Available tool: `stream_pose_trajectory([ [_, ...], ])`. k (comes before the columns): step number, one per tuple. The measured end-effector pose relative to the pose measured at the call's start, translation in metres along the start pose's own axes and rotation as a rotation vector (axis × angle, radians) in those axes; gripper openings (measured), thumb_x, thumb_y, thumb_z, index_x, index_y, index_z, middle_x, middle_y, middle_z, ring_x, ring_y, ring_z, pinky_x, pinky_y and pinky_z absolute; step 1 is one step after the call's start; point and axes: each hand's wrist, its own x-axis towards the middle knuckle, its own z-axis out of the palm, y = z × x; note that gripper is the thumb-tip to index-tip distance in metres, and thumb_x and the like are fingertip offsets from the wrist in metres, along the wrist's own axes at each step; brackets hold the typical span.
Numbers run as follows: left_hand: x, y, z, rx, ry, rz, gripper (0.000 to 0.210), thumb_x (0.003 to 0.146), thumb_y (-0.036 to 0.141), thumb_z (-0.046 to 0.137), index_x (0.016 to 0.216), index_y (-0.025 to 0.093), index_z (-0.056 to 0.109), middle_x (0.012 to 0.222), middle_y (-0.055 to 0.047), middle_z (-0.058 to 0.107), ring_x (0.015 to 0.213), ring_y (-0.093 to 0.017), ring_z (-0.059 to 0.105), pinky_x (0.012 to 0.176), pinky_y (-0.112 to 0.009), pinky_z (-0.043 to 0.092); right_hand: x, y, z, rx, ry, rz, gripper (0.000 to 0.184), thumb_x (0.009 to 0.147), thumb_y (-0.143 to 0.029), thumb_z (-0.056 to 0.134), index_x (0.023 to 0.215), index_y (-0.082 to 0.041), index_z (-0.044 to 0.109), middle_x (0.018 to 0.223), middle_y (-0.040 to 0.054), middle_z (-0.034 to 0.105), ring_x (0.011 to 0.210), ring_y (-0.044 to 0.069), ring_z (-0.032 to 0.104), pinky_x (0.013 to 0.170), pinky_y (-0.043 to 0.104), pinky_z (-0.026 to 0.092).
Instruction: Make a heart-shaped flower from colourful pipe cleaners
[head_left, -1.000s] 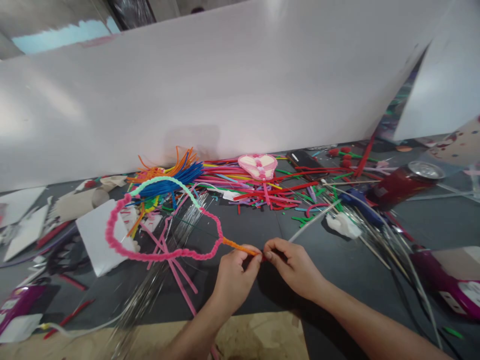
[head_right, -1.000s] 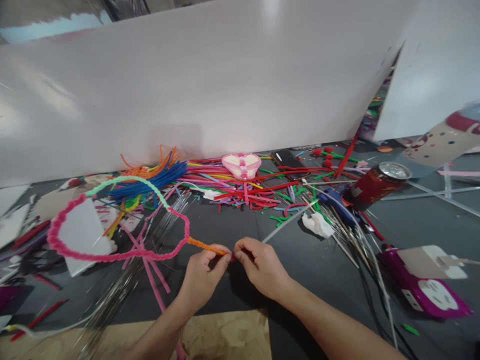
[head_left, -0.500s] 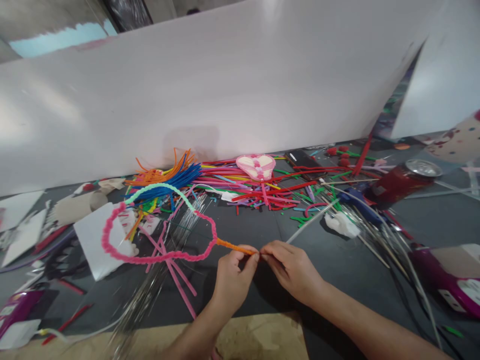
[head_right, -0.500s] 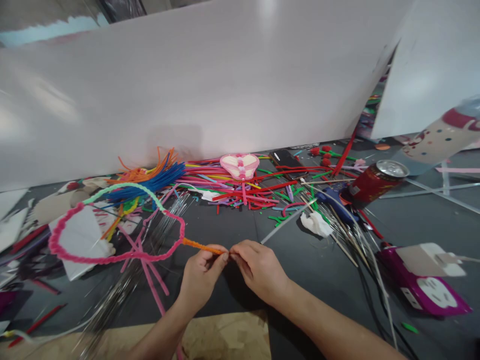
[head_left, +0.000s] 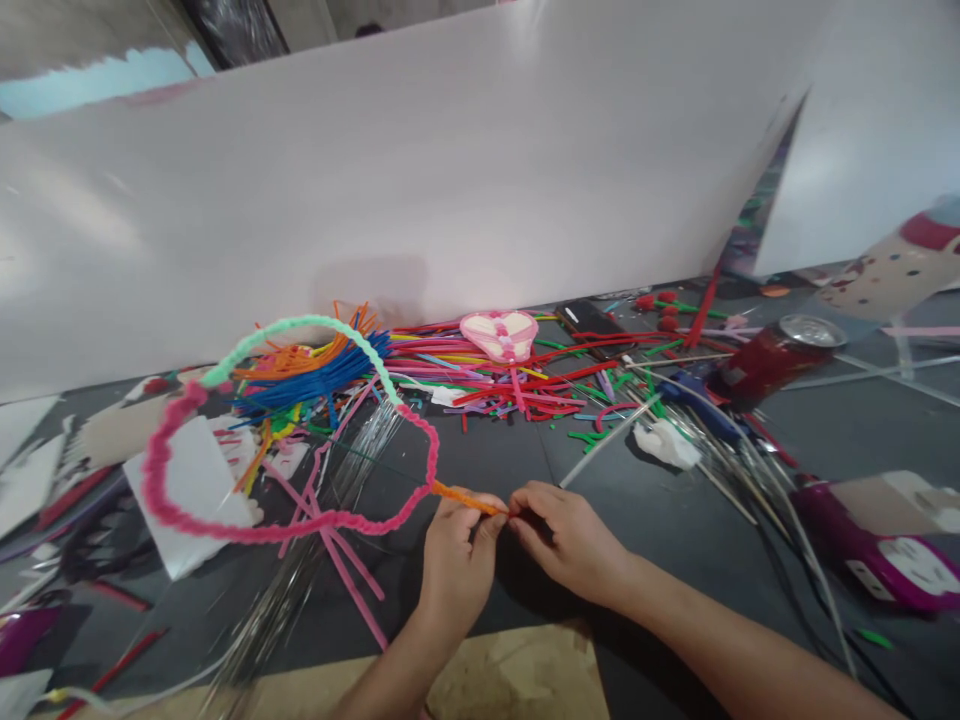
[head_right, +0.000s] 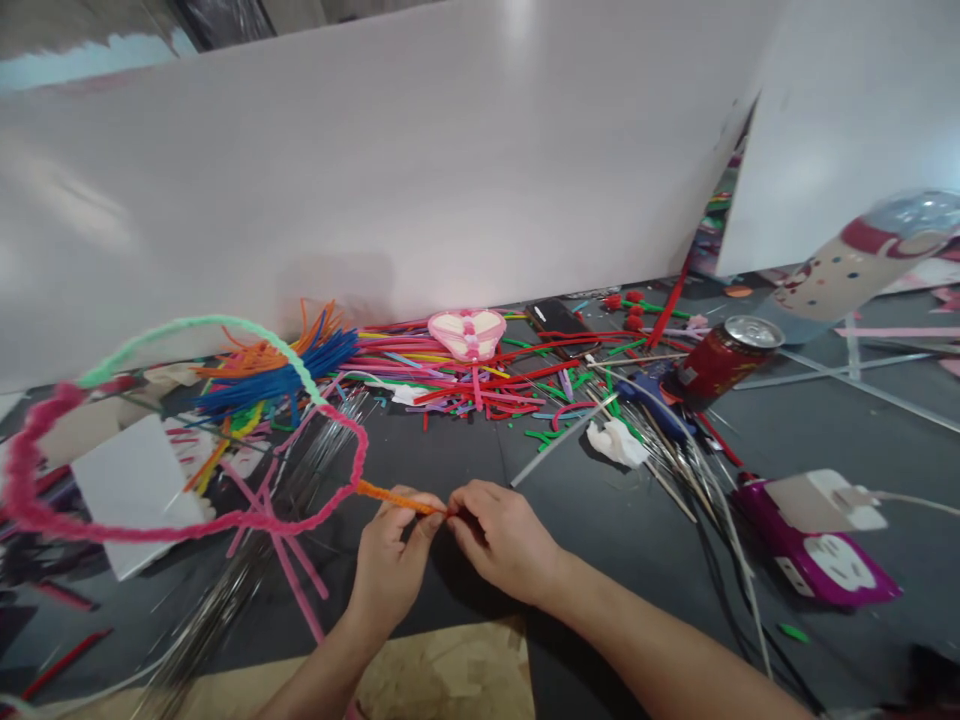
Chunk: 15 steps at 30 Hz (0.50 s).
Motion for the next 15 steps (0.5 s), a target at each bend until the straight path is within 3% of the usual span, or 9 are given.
stream_pose_trajectory([
  [6,0.0,-0.001,0.002,-0.052,0.012,0.074,0.013,0.083,0.024,0.055,0.078,0.018,0.066,0.081,-0.004,0.065,0.083,-0.018,0.058,0.078,-0.03,0.046,0.001,-0.004,0.003,0.066,-0.049,0.078,0.007,0.08,-0.013,0.047,0.079,-0.02,0.049,0.068,-0.0024,0.053,0.058,0.011,0.049,0.055,0.021,0.038],
  [11,0.003,0.002,-0.001,-0.192,-0.023,-0.1,0.014,0.083,0.026,0.054,0.083,0.017,0.065,0.086,-0.005,0.067,0.084,-0.017,0.061,0.078,-0.028,0.046,0.005,0.006,-0.01,0.047,-0.046,0.023,0.011,0.088,-0.019,0.045,0.087,-0.021,0.056,0.079,0.001,0.062,0.072,0.014,0.057,0.067,0.024,0.044],
  [12,0.004,0.002,-0.002,-0.228,-0.026,-0.166,0.015,0.082,0.027,0.054,0.084,0.017,0.065,0.085,-0.005,0.068,0.081,-0.017,0.061,0.075,-0.027,0.047,0.007,0.014,-0.018,-0.005,-0.016,-0.008,0.013,0.089,-0.021,0.045,0.091,-0.022,0.058,0.084,0.0022,0.064,0.079,0.015,0.058,0.072,0.026,0.045],
  [15,0.008,0.003,-0.005,-0.326,0.004,-0.352,0.016,0.079,0.029,0.057,0.081,0.015,0.065,0.073,-0.003,0.067,0.066,-0.014,0.06,0.061,-0.023,0.046,0.012,0.045,-0.048,-0.31,0.258,0.003,0.024,0.088,-0.018,0.042,0.103,-0.021,0.06,0.095,0.0071,0.066,0.089,0.022,0.056,0.08,0.035,0.044],
])
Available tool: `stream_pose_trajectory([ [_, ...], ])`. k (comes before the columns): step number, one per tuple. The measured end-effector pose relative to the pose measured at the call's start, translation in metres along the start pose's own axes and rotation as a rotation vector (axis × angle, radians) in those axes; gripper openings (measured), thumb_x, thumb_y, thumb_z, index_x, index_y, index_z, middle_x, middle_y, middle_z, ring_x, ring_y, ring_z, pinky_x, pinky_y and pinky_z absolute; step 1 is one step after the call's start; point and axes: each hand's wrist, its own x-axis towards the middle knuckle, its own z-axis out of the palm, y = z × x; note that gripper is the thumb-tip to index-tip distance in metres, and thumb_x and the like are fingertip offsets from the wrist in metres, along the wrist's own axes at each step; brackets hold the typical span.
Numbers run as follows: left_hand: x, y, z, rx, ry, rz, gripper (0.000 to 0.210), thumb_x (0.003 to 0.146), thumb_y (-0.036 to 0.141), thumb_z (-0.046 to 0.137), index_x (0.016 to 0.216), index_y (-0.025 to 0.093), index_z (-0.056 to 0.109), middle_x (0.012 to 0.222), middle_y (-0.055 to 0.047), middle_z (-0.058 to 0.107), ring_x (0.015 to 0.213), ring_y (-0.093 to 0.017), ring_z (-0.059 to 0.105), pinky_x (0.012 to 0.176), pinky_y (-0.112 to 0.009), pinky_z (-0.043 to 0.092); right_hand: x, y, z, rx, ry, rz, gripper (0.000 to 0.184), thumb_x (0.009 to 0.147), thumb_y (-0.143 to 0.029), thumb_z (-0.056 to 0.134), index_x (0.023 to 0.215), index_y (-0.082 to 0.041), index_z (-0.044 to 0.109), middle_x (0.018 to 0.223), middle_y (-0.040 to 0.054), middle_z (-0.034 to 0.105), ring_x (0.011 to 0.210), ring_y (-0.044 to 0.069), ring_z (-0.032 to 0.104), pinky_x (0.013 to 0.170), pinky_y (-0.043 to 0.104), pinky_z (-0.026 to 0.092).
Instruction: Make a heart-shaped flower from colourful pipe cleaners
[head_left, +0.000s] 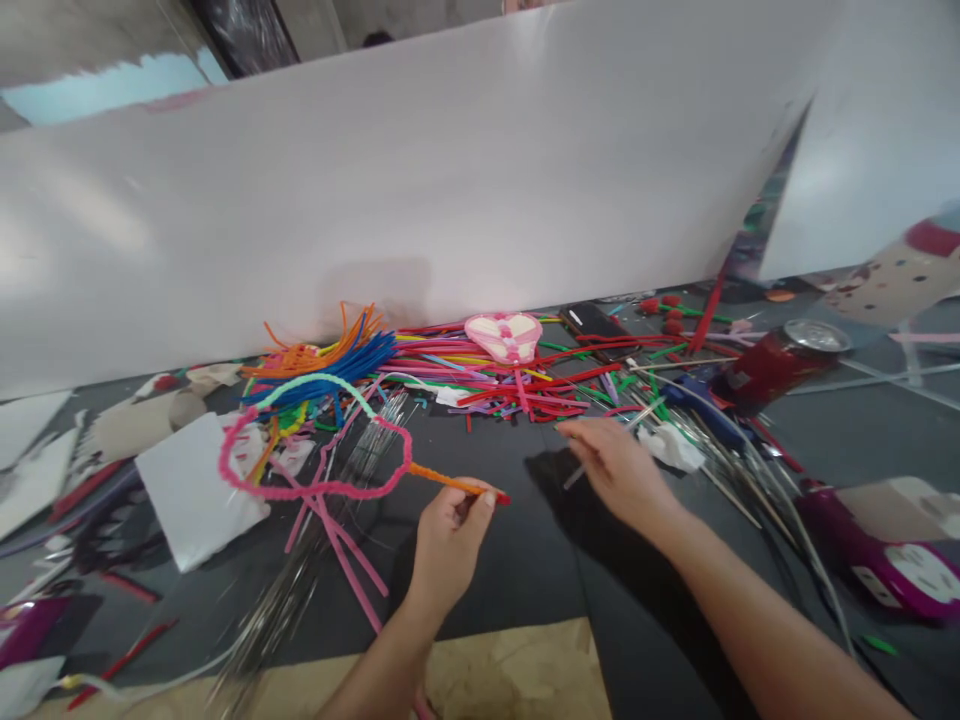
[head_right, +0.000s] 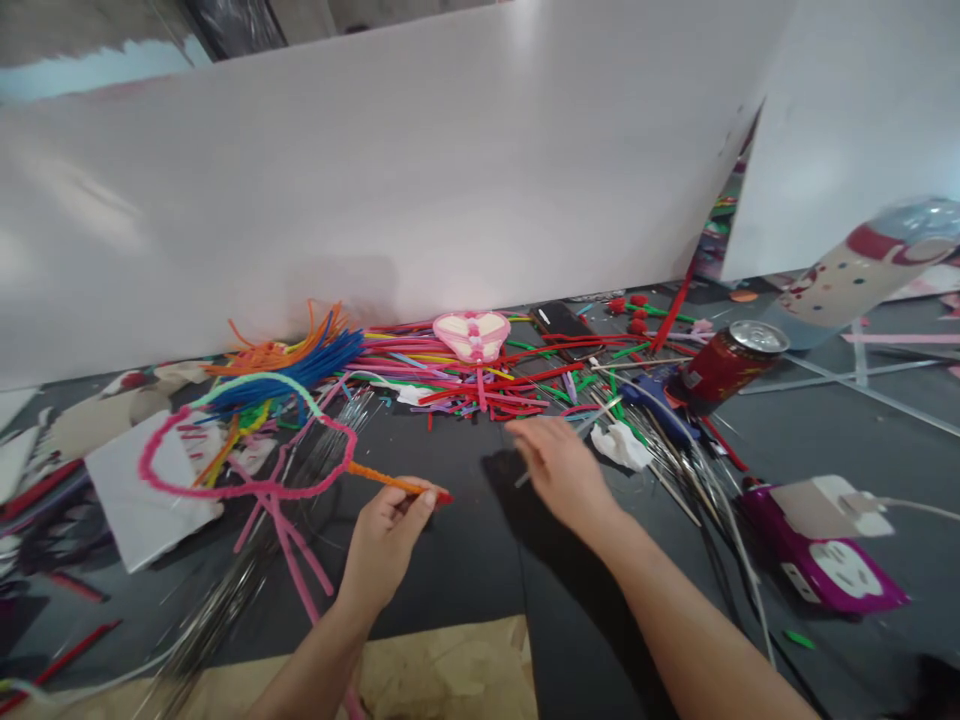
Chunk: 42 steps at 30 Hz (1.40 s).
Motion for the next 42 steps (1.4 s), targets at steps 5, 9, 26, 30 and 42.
stream_pose_trajectory([
  [5,0.005,0.001,-0.001,-0.277,-0.035,-0.137,0.013,0.077,0.028,0.058,0.081,0.016,0.057,0.069,0.0,0.064,0.066,-0.013,0.062,0.066,-0.024,0.049,0.007,0.052,-0.015,-0.446,0.106,0.064,0.038,0.079,-0.004,0.041,0.105,-0.018,0.065,0.104,0.008,0.066,0.093,0.027,0.047,0.083,0.04,0.043],
  [9,0.006,0.001,-0.002,-0.434,-0.092,-0.212,0.017,0.08,0.034,0.054,0.084,0.018,0.05,0.073,0.002,0.059,0.08,-0.019,0.067,0.07,-0.032,0.054,0.006,0.064,-0.015,-0.564,0.078,0.099,0.041,0.076,-0.003,0.043,0.104,-0.021,0.068,0.106,0.0056,0.066,0.093,0.027,0.047,0.08,0.039,0.043],
  [26,0.009,-0.003,-0.006,-0.408,-0.278,-0.25,0.034,0.069,0.012,0.057,0.103,0.012,0.053,0.08,-0.001,0.056,0.064,-0.012,0.064,0.06,-0.025,0.053,0.013,0.043,-0.018,-0.389,0.336,0.025,0.017,0.087,-0.021,0.038,0.086,-0.02,0.054,0.1,0.0114,0.063,0.093,0.023,0.054,0.081,0.038,0.043],
  [30,0.012,-0.007,-0.006,-0.418,-0.231,-0.264,0.038,0.069,0.015,0.059,0.107,0.012,0.054,0.077,-0.001,0.056,0.064,-0.014,0.066,0.055,-0.024,0.052,0.01,0.005,-0.012,-0.024,0.305,0.177,0.016,0.088,-0.022,0.038,0.092,-0.021,0.053,0.082,0.0036,0.062,0.064,0.015,0.056,0.062,0.028,0.045],
  [42,0.012,-0.01,0.003,-0.434,-0.18,-0.229,0.036,0.063,0.012,0.065,0.098,0.014,0.061,0.072,0.002,0.06,0.067,-0.014,0.066,0.063,-0.026,0.053,-0.017,-0.045,0.041,0.403,-0.245,0.186,0.016,0.088,-0.025,0.045,0.095,-0.02,0.059,0.077,0.0015,0.066,0.064,0.014,0.062,0.061,0.023,0.048],
])
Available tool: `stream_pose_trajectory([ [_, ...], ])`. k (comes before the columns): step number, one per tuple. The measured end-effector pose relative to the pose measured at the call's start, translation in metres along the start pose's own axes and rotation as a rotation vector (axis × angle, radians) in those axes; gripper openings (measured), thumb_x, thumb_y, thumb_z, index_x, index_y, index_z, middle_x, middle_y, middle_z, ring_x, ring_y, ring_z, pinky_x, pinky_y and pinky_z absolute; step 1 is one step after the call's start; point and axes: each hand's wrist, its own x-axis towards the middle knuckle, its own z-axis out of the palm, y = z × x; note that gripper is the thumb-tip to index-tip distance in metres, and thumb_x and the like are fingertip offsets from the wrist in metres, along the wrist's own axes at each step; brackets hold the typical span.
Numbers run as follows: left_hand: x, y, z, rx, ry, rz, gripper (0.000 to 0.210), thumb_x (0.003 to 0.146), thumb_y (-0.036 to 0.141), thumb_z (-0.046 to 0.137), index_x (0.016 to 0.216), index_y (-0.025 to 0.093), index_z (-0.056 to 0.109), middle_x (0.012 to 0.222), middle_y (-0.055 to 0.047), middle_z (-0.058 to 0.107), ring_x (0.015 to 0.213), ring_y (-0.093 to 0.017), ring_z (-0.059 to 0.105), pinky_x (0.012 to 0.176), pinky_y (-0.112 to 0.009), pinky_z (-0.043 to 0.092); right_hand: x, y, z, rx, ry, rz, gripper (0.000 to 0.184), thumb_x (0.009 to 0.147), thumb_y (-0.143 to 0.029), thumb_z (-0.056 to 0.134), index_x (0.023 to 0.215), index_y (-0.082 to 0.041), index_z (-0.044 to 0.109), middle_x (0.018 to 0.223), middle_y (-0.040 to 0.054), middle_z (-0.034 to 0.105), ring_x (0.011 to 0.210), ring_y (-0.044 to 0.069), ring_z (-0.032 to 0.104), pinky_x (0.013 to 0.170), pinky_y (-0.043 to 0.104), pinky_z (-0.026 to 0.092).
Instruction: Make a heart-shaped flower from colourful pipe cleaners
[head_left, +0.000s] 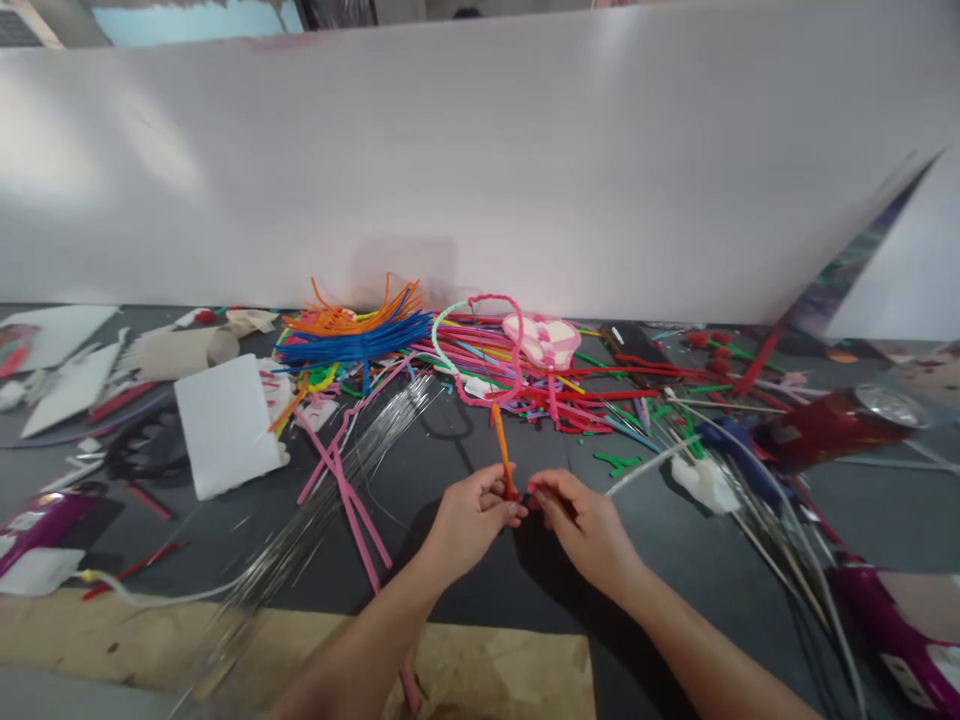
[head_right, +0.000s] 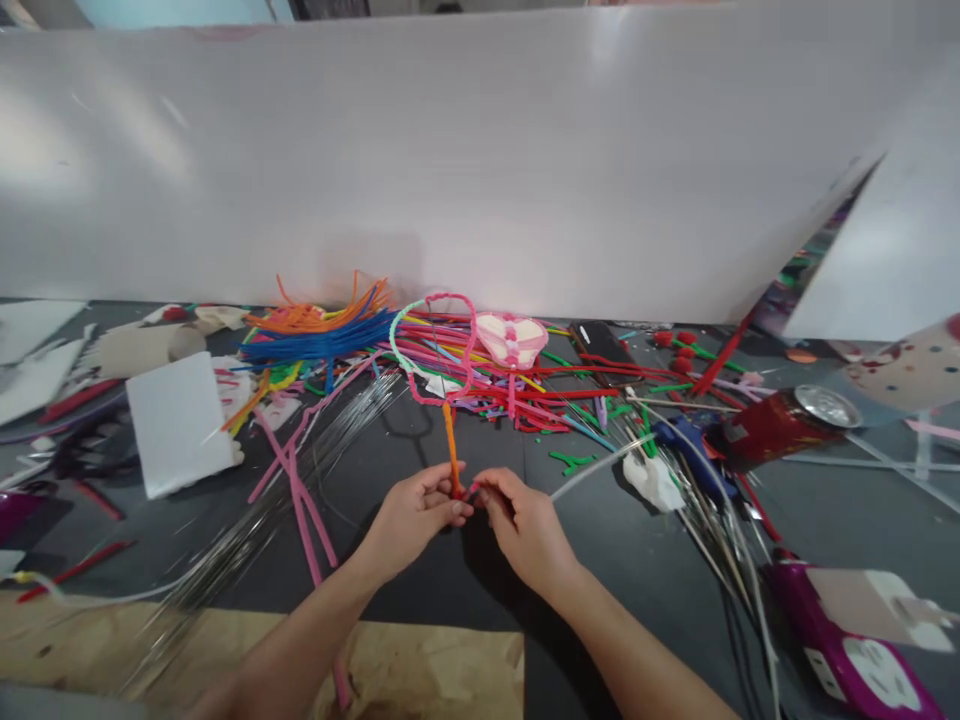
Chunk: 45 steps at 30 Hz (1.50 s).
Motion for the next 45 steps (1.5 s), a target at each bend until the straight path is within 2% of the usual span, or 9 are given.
stream_pose_trajectory([
  [4,-0.0002,-0.0022,0.004,0.025,-0.022,-0.045,0.037,0.065,0.017,0.066,0.101,0.014,0.062,0.073,0.001,0.059,0.068,-0.016,0.067,0.06,-0.025,0.052,-0.0017,0.0041,-0.0075,-0.046,0.013,-0.078,0.02,0.088,-0.02,0.043,0.096,-0.021,0.061,0.089,0.0039,0.069,0.078,0.015,0.065,0.07,0.023,0.049],
  [11,-0.0015,-0.003,0.0076,0.027,-0.02,-0.079,0.04,0.063,0.02,0.07,0.102,0.014,0.063,0.07,0.002,0.057,0.063,-0.013,0.063,0.06,-0.024,0.052,-0.0018,0.0001,-0.0073,-0.077,-0.027,-0.03,0.014,0.089,-0.023,0.049,0.082,-0.021,0.061,0.076,0.0002,0.067,0.068,0.014,0.062,0.066,0.022,0.046],
  [15,-0.0024,-0.0038,0.0074,0.023,-0.026,-0.086,0.044,0.062,0.021,0.071,0.105,0.014,0.063,0.07,0.003,0.057,0.057,-0.01,0.06,0.059,-0.024,0.051,-0.0023,-0.0007,-0.0043,-0.165,0.014,-0.079,0.014,0.088,-0.023,0.048,0.08,-0.02,0.059,0.074,0.0018,0.066,0.066,0.015,0.061,0.062,0.023,0.045],
  [22,-0.0028,-0.0033,0.0071,-0.015,-0.033,-0.058,0.045,0.063,0.025,0.072,0.107,0.016,0.064,0.071,0.003,0.057,0.06,-0.012,0.062,0.061,-0.026,0.052,-0.0024,0.0005,-0.0021,-0.36,0.077,-0.214,0.017,0.089,-0.024,0.046,0.079,-0.02,0.059,0.069,0.0023,0.066,0.064,0.015,0.059,0.063,0.025,0.042],
  [29,-0.0047,0.0034,0.0084,-0.035,-0.078,-0.064,0.044,0.067,0.031,0.071,0.106,0.013,0.066,0.074,-0.002,0.066,0.06,-0.011,0.061,0.063,-0.027,0.053,-0.0032,0.0012,-0.0024,-0.425,0.077,-0.279,0.018,0.09,-0.022,0.046,0.079,-0.019,0.059,0.067,0.0015,0.064,0.062,0.014,0.057,0.063,0.025,0.038],
  [34,-0.0052,0.0028,0.0076,-0.079,-0.077,-0.087,0.041,0.068,0.032,0.071,0.105,0.016,0.068,0.078,-0.003,0.069,0.061,-0.011,0.061,0.067,-0.028,0.054,-0.003,0.0011,-0.0027,-0.428,0.078,-0.29,0.019,0.091,-0.023,0.045,0.079,-0.02,0.06,0.068,0.0018,0.064,0.063,0.014,0.058,0.063,0.025,0.037],
  [39,-0.0047,0.0018,0.0055,-0.181,-0.078,-0.142,0.036,0.063,0.026,0.076,0.097,0.015,0.072,0.077,-0.005,0.07,0.065,-0.013,0.063,0.068,-0.028,0.053,-0.003,-0.0003,-0.003,-0.331,0.074,-0.286,0.018,0.09,-0.022,0.046,0.079,-0.02,0.06,0.069,0.002,0.064,0.063,0.014,0.057,0.063,0.025,0.039],
  [42,-0.0048,0.003,0.0049,-0.198,-0.065,-0.16,0.033,0.062,0.025,0.077,0.093,0.014,0.073,0.075,-0.006,0.07,0.066,-0.013,0.064,0.066,-0.026,0.053,-0.0029,-0.0028,-0.0035,-0.118,0.027,-0.197,0.015,0.089,-0.02,0.046,0.081,-0.021,0.059,0.075,0.0025,0.063,0.068,0.014,0.057,0.065,0.024,0.043],
  [45,-0.0053,0.004,0.0049,-0.2,-0.066,-0.167,0.029,0.063,0.026,0.077,0.089,0.013,0.073,0.073,-0.005,0.07,0.064,-0.012,0.063,0.063,-0.024,0.053,-0.0017,-0.0055,-0.0053,0.103,-0.027,-0.05,0.014,0.087,-0.02,0.048,0.078,-0.02,0.059,0.076,0.0014,0.061,0.07,0.013,0.057,0.066,0.023,0.045],
])
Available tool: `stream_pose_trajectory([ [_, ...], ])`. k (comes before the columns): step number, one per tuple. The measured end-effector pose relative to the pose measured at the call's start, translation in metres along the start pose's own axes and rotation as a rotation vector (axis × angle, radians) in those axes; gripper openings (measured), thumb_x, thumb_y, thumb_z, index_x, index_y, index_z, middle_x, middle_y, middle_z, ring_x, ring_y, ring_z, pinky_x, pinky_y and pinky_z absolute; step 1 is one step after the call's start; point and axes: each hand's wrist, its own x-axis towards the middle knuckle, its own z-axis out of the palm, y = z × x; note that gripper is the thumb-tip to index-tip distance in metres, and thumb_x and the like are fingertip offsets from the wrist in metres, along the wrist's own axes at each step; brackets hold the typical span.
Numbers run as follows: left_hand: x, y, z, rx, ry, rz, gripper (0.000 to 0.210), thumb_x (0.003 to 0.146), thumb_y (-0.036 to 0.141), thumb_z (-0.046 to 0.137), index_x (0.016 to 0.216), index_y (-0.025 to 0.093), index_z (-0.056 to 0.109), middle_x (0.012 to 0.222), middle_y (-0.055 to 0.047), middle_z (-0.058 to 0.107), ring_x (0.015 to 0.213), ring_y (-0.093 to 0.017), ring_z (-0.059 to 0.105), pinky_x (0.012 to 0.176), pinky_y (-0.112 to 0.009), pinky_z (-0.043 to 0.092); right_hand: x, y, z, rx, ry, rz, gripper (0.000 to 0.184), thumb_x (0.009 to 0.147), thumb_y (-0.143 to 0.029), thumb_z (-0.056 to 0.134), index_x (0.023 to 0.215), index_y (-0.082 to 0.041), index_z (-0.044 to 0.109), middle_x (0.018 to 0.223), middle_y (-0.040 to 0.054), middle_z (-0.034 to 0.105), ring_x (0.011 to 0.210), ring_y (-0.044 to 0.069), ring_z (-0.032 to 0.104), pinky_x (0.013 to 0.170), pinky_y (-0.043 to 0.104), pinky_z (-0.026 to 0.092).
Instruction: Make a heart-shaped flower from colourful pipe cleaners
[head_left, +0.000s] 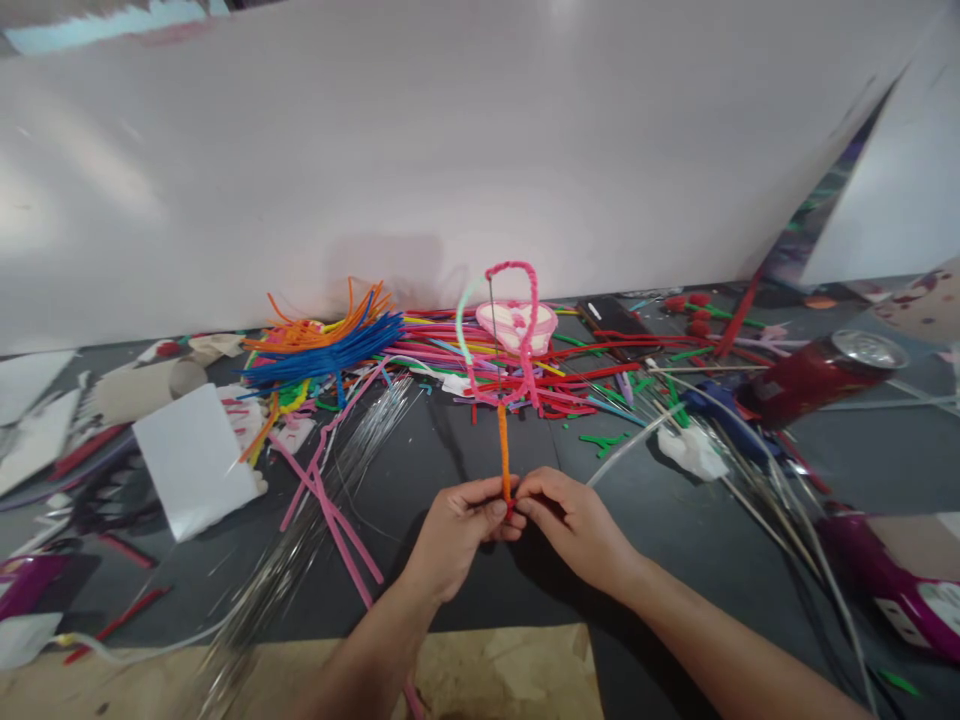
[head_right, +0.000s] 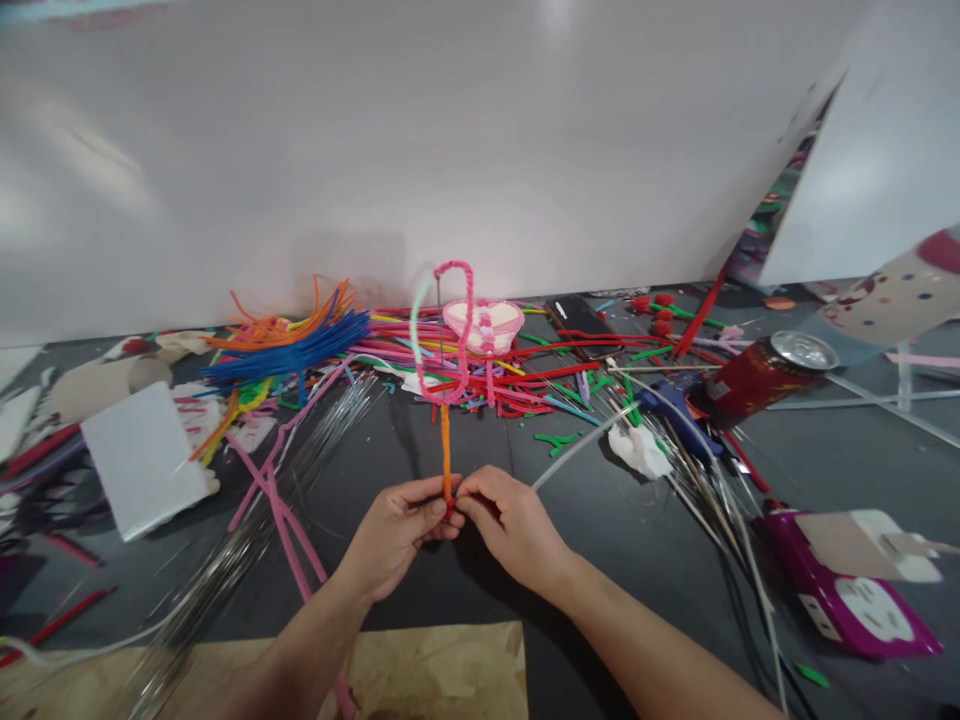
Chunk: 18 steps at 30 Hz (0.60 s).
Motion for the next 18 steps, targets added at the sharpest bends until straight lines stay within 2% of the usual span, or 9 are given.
stream_pose_trajectory([
  [4,-0.001,0.0,0.001,-0.033,-0.003,-0.03,0.03,0.061,0.026,0.078,0.088,0.013,0.073,0.067,-0.004,0.068,0.06,-0.011,0.063,0.058,-0.021,0.052,0.003,-0.001,-0.005,0.287,-0.105,0.2,0.011,0.083,-0.025,0.055,0.076,-0.018,0.061,0.07,-0.0011,0.062,0.067,0.012,0.057,0.066,0.023,0.045],
  [8,-0.002,0.0,0.002,-0.062,-0.023,-0.036,0.031,0.06,0.026,0.079,0.088,0.013,0.073,0.065,-0.004,0.067,0.056,-0.011,0.062,0.052,-0.02,0.051,0.006,-0.001,-0.011,0.523,-0.187,0.318,0.016,0.076,-0.033,0.065,0.079,-0.017,0.064,0.071,-0.0013,0.064,0.064,0.011,0.057,0.064,0.023,0.045],
  [18,-0.003,-0.001,0.0,-0.057,-0.081,-0.072,0.033,0.06,0.027,0.08,0.09,0.014,0.073,0.063,-0.002,0.065,0.05,-0.009,0.06,0.051,-0.021,0.053,0.003,-0.002,-0.012,0.616,-0.258,0.496,0.029,0.07,-0.038,0.069,0.086,-0.015,0.067,0.056,-0.0043,0.057,0.044,0.005,0.045,0.042,0.016,0.032],
])
